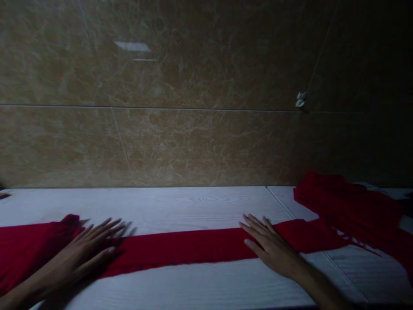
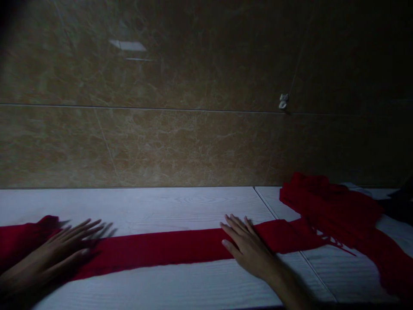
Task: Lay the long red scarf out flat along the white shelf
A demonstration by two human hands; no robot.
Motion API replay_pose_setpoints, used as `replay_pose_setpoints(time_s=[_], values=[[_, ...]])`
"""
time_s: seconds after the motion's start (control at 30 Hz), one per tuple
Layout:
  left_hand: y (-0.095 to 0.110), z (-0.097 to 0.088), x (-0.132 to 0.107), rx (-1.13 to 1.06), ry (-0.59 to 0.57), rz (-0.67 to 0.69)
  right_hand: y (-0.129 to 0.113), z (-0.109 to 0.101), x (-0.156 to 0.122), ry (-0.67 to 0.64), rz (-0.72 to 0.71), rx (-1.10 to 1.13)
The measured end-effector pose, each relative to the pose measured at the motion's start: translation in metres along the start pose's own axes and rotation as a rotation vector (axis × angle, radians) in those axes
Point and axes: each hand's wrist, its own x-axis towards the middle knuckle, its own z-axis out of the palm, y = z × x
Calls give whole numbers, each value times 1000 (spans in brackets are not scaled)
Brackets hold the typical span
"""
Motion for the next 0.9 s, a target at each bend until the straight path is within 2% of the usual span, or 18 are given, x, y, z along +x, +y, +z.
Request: replay_pose_setpoints(time_s=[0.1, 0.17, 0.3, 0.5, 0.6, 0.8, 0.9], values=[[16, -12, 1, -63, -150, 140, -21, 1, 3, 56, -109, 64], [26, -15, -1, -112, -179, 184, -35, 6, 6, 60, -156, 76], [32, -7, -12, -152, -113, 237, -49, 21, 13, 58, -227, 83], [20, 11, -28, -94, -67, 313, -43, 33, 17, 154, -366, 92], [14, 18, -34, -103, -59, 307, -41, 35, 15, 195, -419, 95], [11, 35, -42, -174, -67, 226, -36, 37, 15, 209, -425, 55], [15, 28, -51, -269, -95, 122, -23, 44, 12, 246, -460, 14]])
